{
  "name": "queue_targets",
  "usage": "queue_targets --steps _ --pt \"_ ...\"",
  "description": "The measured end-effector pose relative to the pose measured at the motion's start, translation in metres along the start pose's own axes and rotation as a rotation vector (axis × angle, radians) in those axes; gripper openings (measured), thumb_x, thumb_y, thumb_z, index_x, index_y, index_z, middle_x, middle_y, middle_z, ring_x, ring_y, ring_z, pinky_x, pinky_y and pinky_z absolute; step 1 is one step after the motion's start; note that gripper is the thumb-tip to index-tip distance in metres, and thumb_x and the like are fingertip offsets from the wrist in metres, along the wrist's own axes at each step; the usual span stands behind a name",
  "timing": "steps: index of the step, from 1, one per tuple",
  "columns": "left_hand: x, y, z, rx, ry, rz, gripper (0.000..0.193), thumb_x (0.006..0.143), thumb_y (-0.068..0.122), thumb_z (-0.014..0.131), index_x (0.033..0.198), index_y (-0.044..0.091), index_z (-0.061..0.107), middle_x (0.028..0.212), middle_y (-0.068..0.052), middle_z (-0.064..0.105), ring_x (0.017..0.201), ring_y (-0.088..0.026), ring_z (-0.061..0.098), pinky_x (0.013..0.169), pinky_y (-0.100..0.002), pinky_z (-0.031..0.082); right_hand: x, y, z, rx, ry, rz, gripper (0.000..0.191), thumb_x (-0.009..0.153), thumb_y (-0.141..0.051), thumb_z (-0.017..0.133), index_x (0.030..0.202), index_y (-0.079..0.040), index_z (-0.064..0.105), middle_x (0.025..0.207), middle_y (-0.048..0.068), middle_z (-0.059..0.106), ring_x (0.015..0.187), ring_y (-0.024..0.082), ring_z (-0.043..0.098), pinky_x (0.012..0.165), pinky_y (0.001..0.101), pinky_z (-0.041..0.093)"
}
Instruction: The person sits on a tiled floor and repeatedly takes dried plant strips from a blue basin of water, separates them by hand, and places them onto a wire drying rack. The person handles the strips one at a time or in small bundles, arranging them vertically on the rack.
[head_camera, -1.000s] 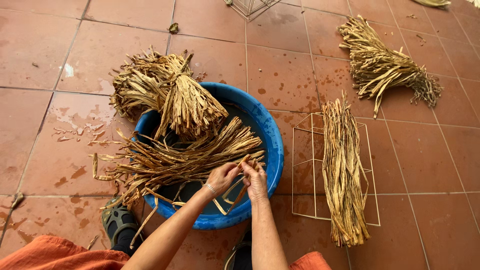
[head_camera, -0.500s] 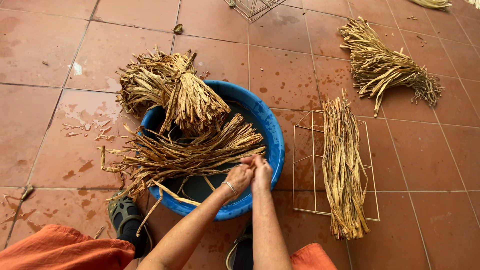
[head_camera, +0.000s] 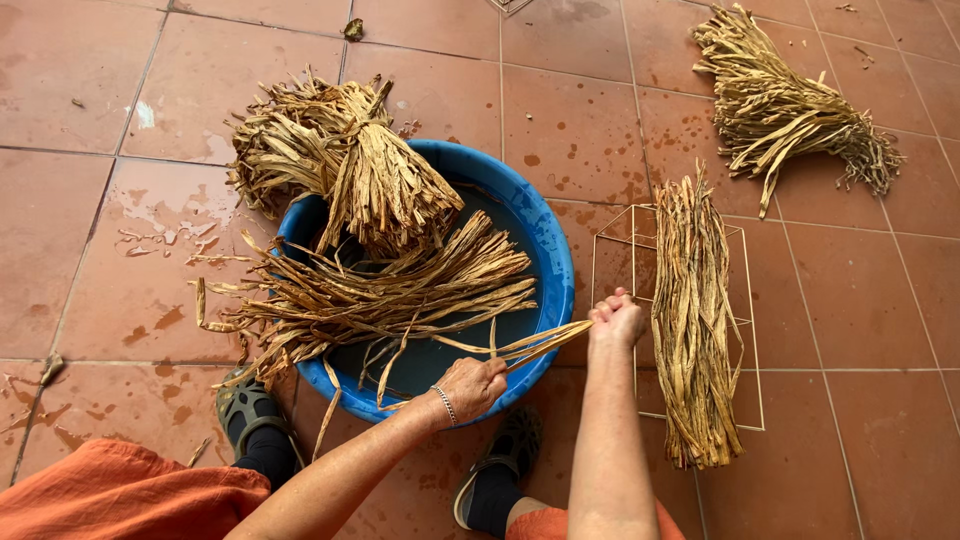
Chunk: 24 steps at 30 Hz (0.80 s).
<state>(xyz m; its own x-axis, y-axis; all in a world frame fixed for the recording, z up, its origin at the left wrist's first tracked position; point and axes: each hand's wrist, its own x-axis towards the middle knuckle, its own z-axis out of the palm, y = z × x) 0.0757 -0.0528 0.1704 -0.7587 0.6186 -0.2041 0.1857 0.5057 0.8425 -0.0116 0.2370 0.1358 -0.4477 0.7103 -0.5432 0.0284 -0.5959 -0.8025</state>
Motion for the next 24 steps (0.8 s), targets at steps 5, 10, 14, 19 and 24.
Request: queue_targets --steps 5,10,14,19,24 --pt "-0.007 0.007 -0.008 0.002 0.010 0.072 0.022 0.097 0.019 0.046 0.084 0.006 0.057 0.059 -0.020 0.058 0.054 -0.040 0.058 0.059 -0.050 0.050 0.006 -0.041 -0.006 0.081 0.049 -0.055 0.025 0.098 -0.004 0.037 0.090 -0.004 0.062 0.064 0.000 0.046 0.045 0.008 0.033 0.040 0.0231 0.027" --pt "-0.018 0.004 -0.017 0.043 0.057 0.173 0.018 0.094 0.018 0.051 0.085 0.005 0.058 0.064 -0.021 0.061 0.062 -0.044 0.060 0.061 -0.054 0.049 0.033 -0.060 -0.026 0.075 0.109 -0.093 0.024 0.094 -0.003 0.038 0.086 -0.006 0.060 0.063 0.000 0.045 0.045 0.008 0.033 0.040 0.0232 0.029" --pt "-0.032 -0.005 -0.028 0.057 0.023 0.151 0.019 0.096 0.019 0.049 0.086 0.006 0.059 0.067 -0.020 0.064 0.066 -0.043 0.062 0.064 -0.054 0.050 0.063 -0.089 -0.055 0.089 0.172 -0.166 0.024 0.088 0.002 0.037 0.084 -0.007 0.059 0.064 0.000 0.048 0.046 0.008 0.035 0.041 0.0222 0.031" --pt "-0.046 -0.026 -0.039 0.056 0.001 0.196 0.016 0.094 0.018 0.052 0.087 0.005 0.057 0.074 -0.020 0.066 0.071 -0.043 0.063 0.064 -0.053 0.050 0.099 -0.123 -0.080 0.193 0.209 -0.226 0.018 0.090 -0.004 0.040 0.081 -0.007 0.055 0.062 -0.001 0.045 0.045 0.007 0.032 0.038 0.0229 0.028" --pt "-0.050 -0.075 -0.044 0.132 0.008 0.245 0.014 0.095 0.018 0.050 0.090 0.006 0.054 0.078 -0.016 0.066 0.072 -0.038 0.066 0.068 -0.049 0.054 0.110 -0.161 -0.103 0.157 0.255 -0.312 0.025 0.092 -0.007 0.034 0.079 -0.006 0.056 0.061 -0.001 0.045 0.044 0.007 0.028 0.038 0.0255 0.024"
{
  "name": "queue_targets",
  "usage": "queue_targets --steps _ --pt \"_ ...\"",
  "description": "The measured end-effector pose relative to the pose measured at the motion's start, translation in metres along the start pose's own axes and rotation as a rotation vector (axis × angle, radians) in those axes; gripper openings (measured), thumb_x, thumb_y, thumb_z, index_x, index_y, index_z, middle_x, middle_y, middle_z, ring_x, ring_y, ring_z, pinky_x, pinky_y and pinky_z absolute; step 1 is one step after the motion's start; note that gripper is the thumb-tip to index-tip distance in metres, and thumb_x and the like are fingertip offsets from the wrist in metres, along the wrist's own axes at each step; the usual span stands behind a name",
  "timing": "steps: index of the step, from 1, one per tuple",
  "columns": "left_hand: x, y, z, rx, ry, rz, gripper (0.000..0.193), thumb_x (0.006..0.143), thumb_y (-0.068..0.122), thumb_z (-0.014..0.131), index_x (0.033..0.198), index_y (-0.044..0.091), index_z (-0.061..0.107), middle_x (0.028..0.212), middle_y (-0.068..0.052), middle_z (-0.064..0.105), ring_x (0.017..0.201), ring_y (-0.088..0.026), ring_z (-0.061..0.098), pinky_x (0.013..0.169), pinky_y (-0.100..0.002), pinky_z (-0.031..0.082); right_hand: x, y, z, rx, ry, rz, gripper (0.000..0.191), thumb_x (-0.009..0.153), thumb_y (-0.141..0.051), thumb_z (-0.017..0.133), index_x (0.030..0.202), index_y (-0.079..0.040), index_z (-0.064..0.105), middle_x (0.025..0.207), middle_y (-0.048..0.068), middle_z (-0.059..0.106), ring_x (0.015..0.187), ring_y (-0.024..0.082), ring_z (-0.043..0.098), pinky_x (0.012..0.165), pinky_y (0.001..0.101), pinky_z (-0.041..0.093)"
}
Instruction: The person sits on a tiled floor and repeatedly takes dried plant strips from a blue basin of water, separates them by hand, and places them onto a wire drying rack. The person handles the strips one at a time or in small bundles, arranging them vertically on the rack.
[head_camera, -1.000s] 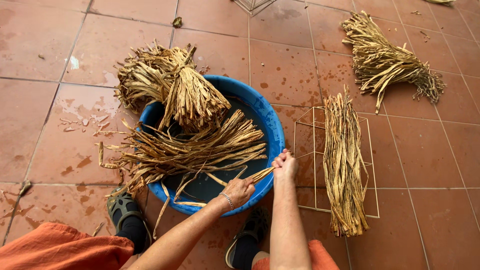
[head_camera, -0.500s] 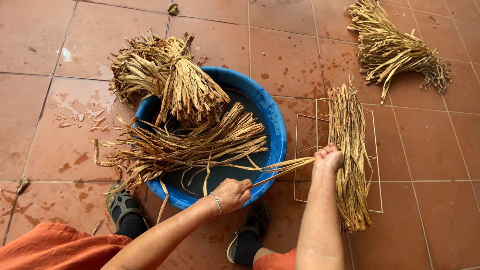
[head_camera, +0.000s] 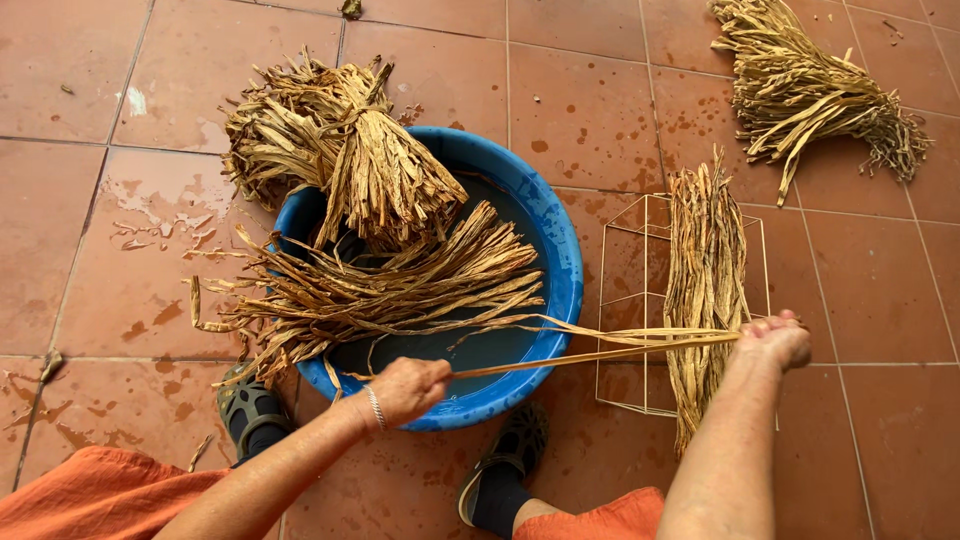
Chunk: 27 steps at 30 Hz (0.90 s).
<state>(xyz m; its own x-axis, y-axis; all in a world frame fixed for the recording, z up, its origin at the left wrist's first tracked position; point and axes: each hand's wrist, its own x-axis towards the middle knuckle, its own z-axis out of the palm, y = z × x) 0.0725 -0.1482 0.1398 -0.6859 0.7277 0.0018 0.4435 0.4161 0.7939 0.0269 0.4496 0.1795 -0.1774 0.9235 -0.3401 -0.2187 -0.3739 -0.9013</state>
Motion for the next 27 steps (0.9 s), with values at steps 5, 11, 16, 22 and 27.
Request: queue_targets --steps 5,11,16,22,27 --pt "-0.017 -0.063 0.004 0.062 -0.122 -0.284 0.018 0.100 0.024 0.047 0.098 0.008 0.054 0.086 -0.016 0.068 0.081 -0.035 0.067 0.074 -0.046 0.054 -0.015 -0.016 -0.003 -0.071 -0.048 -0.065 0.022 0.090 0.000 0.041 0.086 -0.006 0.061 0.063 -0.001 0.046 0.046 0.008 0.034 0.041 0.0243 0.031" --pt "-0.018 -0.102 0.014 0.604 -0.392 -0.452 0.038 0.089 0.010 0.058 0.125 0.021 0.062 0.117 -0.011 0.067 0.114 -0.032 0.061 0.089 -0.051 0.052 -0.092 0.004 0.023 -0.166 -0.389 -0.016 0.015 0.102 -0.006 0.049 0.100 -0.005 0.063 0.069 -0.002 0.051 0.049 0.007 0.037 0.040 0.0236 0.030" --pt "0.030 -0.095 0.012 0.713 -0.472 -0.533 0.025 0.098 0.014 0.057 0.115 0.009 0.073 0.124 -0.012 0.070 0.124 -0.029 0.060 0.103 -0.046 0.049 -0.161 0.032 0.031 -0.212 -0.626 0.146 0.021 0.111 -0.024 0.044 0.104 -0.009 0.058 0.073 0.000 0.054 0.054 0.009 0.046 0.047 0.0260 0.041" --pt "0.097 -0.077 0.047 0.691 -0.069 -0.436 0.046 0.080 0.012 0.066 0.126 0.005 0.059 0.121 -0.015 0.063 0.118 -0.032 0.056 0.093 -0.050 0.047 -0.189 0.071 0.029 -0.120 -0.745 0.171 0.022 0.112 -0.030 0.050 0.107 -0.011 0.058 0.068 -0.001 0.046 0.052 0.009 0.038 0.047 0.0267 0.032" --pt "0.098 -0.064 0.081 0.635 0.179 -0.475 0.012 0.093 0.015 0.065 0.104 0.011 0.068 0.104 -0.010 0.071 0.109 -0.032 0.062 0.090 -0.052 0.049 -0.195 0.111 0.011 -0.321 -0.799 0.140 0.016 0.102 -0.023 0.071 0.103 -0.017 0.056 0.059 -0.008 0.031 0.044 0.007 0.027 0.042 0.0252 0.023"
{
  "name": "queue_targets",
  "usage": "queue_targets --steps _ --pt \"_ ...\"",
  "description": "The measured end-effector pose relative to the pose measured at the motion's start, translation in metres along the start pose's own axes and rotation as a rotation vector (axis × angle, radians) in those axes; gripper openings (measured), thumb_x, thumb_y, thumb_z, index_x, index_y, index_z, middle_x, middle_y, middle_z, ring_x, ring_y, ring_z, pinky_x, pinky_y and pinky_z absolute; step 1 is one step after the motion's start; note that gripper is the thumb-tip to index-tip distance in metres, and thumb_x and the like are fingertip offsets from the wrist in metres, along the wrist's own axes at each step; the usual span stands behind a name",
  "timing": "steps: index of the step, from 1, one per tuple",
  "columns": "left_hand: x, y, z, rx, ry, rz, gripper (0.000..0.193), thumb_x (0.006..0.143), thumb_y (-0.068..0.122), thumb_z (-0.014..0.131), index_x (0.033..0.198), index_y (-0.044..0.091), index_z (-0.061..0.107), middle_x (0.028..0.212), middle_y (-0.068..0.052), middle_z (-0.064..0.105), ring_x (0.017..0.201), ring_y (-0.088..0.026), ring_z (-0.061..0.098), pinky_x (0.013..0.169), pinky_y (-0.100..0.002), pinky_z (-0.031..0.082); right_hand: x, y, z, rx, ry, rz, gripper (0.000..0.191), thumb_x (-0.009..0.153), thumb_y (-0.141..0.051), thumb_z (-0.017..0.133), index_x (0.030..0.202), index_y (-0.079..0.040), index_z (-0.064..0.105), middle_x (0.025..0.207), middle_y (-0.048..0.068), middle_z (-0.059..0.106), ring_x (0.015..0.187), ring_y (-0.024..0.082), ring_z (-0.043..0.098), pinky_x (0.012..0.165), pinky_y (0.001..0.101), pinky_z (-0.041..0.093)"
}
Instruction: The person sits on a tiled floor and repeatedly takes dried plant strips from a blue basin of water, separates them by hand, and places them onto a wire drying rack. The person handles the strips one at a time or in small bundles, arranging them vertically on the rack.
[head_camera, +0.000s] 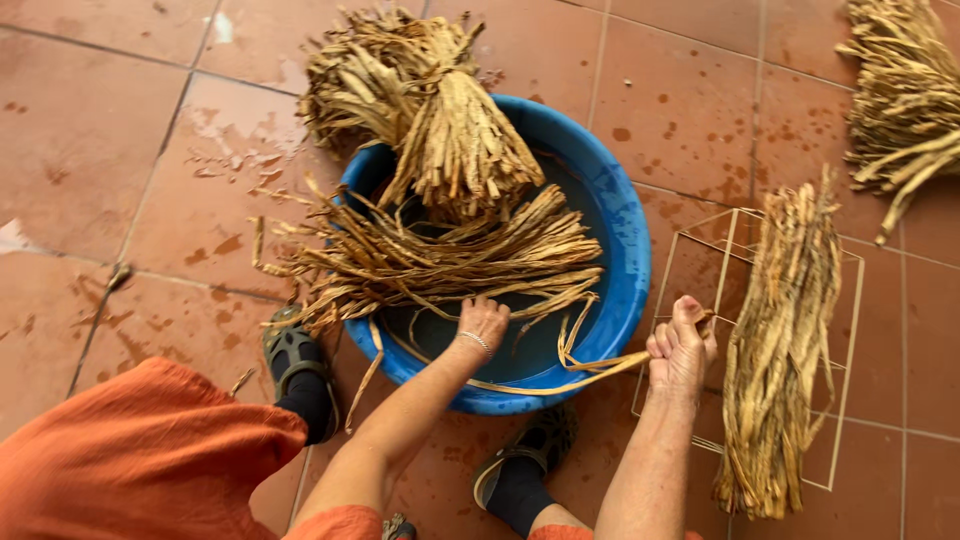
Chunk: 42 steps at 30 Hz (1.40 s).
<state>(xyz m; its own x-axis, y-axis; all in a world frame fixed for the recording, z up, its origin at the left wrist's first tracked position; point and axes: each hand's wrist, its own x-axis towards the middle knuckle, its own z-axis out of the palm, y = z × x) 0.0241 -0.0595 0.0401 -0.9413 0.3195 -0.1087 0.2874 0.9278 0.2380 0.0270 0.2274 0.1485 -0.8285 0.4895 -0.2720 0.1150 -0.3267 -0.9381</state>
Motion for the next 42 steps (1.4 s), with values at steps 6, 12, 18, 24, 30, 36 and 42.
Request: queue_targets --steps 6,12,18,24,30,36,42 --pt "-0.013 -0.002 -0.027 -0.544 0.001 -0.235 0.021 0.097 0.024 0.061 0.108 0.009 0.069 0.095 -0.017 0.073 0.090 -0.041 0.069 0.078 -0.053 0.053 -0.009 0.042 0.008 -0.154 -0.095 0.337 0.037 0.102 -0.036 0.066 0.107 0.000 0.065 0.063 -0.003 0.049 0.046 0.004 0.036 0.041 0.0222 0.028" --pt "-0.046 -0.004 -0.075 -0.899 0.057 -0.198 0.027 0.093 0.025 0.066 0.117 0.015 0.073 0.082 -0.015 0.075 0.072 -0.030 0.073 0.068 -0.042 0.056 -0.023 0.073 0.053 -0.171 -0.246 0.556 0.046 0.103 -0.042 0.049 0.123 -0.001 0.057 0.115 0.022 0.073 0.068 0.019 0.069 0.048 0.0270 0.046" --pt "-0.078 -0.008 -0.081 -0.928 0.044 -0.128 0.029 0.093 0.025 0.066 0.118 0.012 0.072 0.081 -0.010 0.076 0.068 -0.025 0.073 0.065 -0.038 0.056 -0.026 0.068 0.068 0.328 -0.067 0.293 0.030 0.102 -0.036 0.050 0.124 -0.018 0.059 0.114 0.006 0.075 0.072 0.011 0.061 0.050 0.0249 0.043" --pt "-0.072 -0.010 -0.074 -0.796 -0.191 -0.075 0.057 0.085 0.029 0.075 0.138 0.013 0.061 0.088 -0.014 0.076 0.078 -0.028 0.071 0.072 -0.039 0.054 -0.032 0.054 0.072 0.157 -0.069 0.066 0.020 0.104 -0.026 0.063 0.117 -0.010 0.066 0.099 0.009 0.074 0.069 0.007 0.051 0.049 0.0229 0.039" --pt "-0.013 0.035 -0.065 -1.291 -0.024 -0.050 0.034 0.099 0.030 0.061 0.124 0.009 0.069 0.091 -0.016 0.076 0.080 -0.034 0.072 0.072 -0.040 0.058 -0.057 0.041 0.096 0.127 -0.228 0.119 0.019 0.102 -0.024 0.062 0.110 -0.009 0.068 0.103 0.000 0.075 0.074 0.003 0.054 0.049 0.0210 0.039" --pt "0.025 0.063 -0.082 -0.975 0.095 -0.121 0.028 0.096 0.029 0.059 0.095 0.006 0.073 0.091 -0.021 0.075 0.081 -0.039 0.073 0.075 -0.045 0.056 -0.065 0.029 0.109 0.111 -0.345 0.090 0.026 0.103 -0.023 0.057 0.105 -0.002 0.071 0.108 0.007 0.077 0.097 0.014 0.069 0.084 0.0276 0.059" --pt "0.012 0.073 -0.100 -0.898 -0.064 -0.019 0.033 0.095 0.028 0.049 0.089 0.005 0.071 0.088 -0.023 0.071 0.081 -0.041 0.069 0.078 -0.053 0.052 -0.034 0.049 0.098 0.265 -0.101 0.147 0.023 0.106 -0.023 0.052 0.096 -0.005 0.063 0.090 0.019 0.074 0.082 0.027 0.073 0.083 0.0411 0.059"
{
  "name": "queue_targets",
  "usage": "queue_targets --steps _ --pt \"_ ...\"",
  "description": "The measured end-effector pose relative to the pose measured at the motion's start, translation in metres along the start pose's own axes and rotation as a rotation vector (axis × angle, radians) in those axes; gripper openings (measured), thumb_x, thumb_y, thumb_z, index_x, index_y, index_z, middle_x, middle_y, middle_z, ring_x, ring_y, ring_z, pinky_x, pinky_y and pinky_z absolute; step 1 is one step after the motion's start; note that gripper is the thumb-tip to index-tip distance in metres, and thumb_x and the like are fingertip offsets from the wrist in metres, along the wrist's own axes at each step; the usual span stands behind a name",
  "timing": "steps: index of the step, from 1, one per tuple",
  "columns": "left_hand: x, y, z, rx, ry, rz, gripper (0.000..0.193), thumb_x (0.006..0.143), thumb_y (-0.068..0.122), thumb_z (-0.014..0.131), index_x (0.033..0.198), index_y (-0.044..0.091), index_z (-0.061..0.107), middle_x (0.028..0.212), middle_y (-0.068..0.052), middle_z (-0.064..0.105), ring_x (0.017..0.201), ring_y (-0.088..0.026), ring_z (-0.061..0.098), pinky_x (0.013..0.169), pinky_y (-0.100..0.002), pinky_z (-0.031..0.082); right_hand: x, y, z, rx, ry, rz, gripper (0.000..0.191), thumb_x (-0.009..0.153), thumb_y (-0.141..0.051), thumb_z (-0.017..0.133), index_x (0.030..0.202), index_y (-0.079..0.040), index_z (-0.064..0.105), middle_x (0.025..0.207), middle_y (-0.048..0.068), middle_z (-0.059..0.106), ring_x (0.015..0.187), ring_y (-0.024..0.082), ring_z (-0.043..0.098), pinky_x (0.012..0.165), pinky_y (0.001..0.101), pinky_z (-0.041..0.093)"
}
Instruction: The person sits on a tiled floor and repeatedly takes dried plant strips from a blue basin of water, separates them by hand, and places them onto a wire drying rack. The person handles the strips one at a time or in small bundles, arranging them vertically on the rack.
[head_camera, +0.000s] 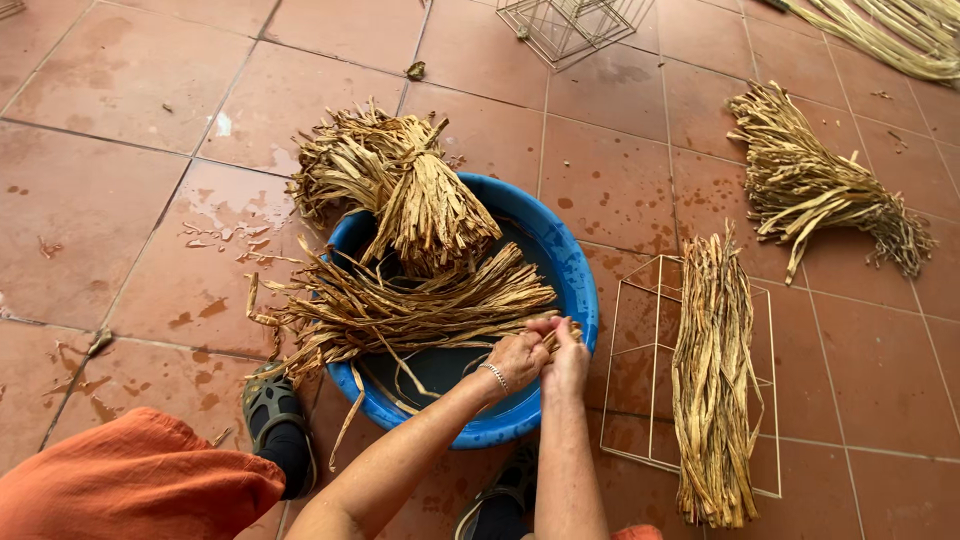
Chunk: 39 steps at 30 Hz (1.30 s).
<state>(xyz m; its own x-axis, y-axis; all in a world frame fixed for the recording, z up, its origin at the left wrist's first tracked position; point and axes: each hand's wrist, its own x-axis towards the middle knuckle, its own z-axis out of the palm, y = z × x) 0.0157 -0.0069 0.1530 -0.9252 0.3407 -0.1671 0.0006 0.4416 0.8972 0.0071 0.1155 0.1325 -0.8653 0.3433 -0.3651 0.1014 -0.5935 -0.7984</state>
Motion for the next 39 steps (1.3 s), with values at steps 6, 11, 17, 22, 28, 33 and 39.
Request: queue_targets --steps 6,11,17,22,28,33,39 --pt "-0.036 -0.007 0.003 0.007 -0.038 0.149 0.023 0.095 0.022 0.049 0.091 0.005 0.063 0.077 -0.025 0.066 0.075 -0.047 0.063 0.071 -0.055 0.049 0.050 -0.013 -0.044 0.220 0.095 0.101 0.023 0.110 -0.030 0.052 0.101 -0.010 0.059 0.068 -0.003 0.050 0.053 0.010 0.045 0.050 0.0298 0.043" --pt "-0.067 -0.018 -0.021 0.083 -0.077 0.294 0.023 0.097 0.019 0.050 0.083 0.005 0.059 0.072 -0.023 0.063 0.069 -0.045 0.061 0.067 -0.053 0.049 0.067 -0.058 -0.071 0.179 0.219 -0.017 0.029 0.110 -0.030 0.044 0.094 -0.010 0.057 0.062 -0.004 0.042 0.045 0.007 0.032 0.041 0.0236 0.027" --pt "-0.105 -0.042 -0.041 0.041 -0.120 0.389 0.018 0.096 0.016 0.052 0.083 0.005 0.057 0.072 -0.020 0.064 0.067 -0.043 0.061 0.061 -0.051 0.049 0.065 -0.136 -0.114 0.074 0.577 -0.203 0.019 0.105 -0.012 0.044 0.094 -0.006 0.058 0.065 -0.003 0.047 0.045 0.006 0.033 0.040 0.0222 0.028" --pt "-0.106 -0.075 -0.061 0.143 -0.129 0.424 0.017 0.096 0.017 0.052 0.083 0.006 0.055 0.072 -0.017 0.064 0.069 -0.039 0.064 0.062 -0.048 0.051 0.062 -0.175 -0.137 0.117 0.652 -0.274 0.023 0.102 -0.008 0.042 0.094 -0.006 0.064 0.062 -0.004 0.045 0.045 0.006 0.031 0.039 0.0225 0.026" --pt "-0.111 -0.132 -0.085 0.269 -0.192 0.247 0.019 0.100 0.019 0.049 0.086 0.006 0.053 0.074 -0.015 0.063 0.070 -0.037 0.065 0.065 -0.046 0.053 0.055 -0.202 -0.158 0.006 0.741 -0.335 0.024 0.102 -0.012 0.044 0.093 -0.005 0.065 0.059 -0.004 0.043 0.043 0.006 0.032 0.039 0.0238 0.026" --pt "-0.106 -0.157 -0.095 0.438 -0.201 0.083 0.018 0.104 0.024 0.054 0.097 0.008 0.058 0.091 -0.015 0.067 0.087 -0.036 0.065 0.075 -0.046 0.054 0.034 -0.215 -0.155 -0.005 0.713 -0.383 0.019 0.104 -0.010 0.048 0.098 -0.003 0.065 0.063 -0.005 0.047 0.045 0.005 0.033 0.039 0.0235 0.027" --pt "-0.063 -0.141 -0.089 1.031 -0.309 -0.148 0.036 0.089 0.011 0.064 0.125 0.011 0.059 0.129 -0.011 0.057 0.120 -0.030 0.057 0.095 -0.047 0.051 0.003 -0.183 -0.110 -0.119 0.450 -0.242 0.019 0.107 -0.018 0.053 0.100 -0.003 0.063 0.068 -0.002 0.052 0.047 0.005 0.038 0.039 0.0213 0.030"
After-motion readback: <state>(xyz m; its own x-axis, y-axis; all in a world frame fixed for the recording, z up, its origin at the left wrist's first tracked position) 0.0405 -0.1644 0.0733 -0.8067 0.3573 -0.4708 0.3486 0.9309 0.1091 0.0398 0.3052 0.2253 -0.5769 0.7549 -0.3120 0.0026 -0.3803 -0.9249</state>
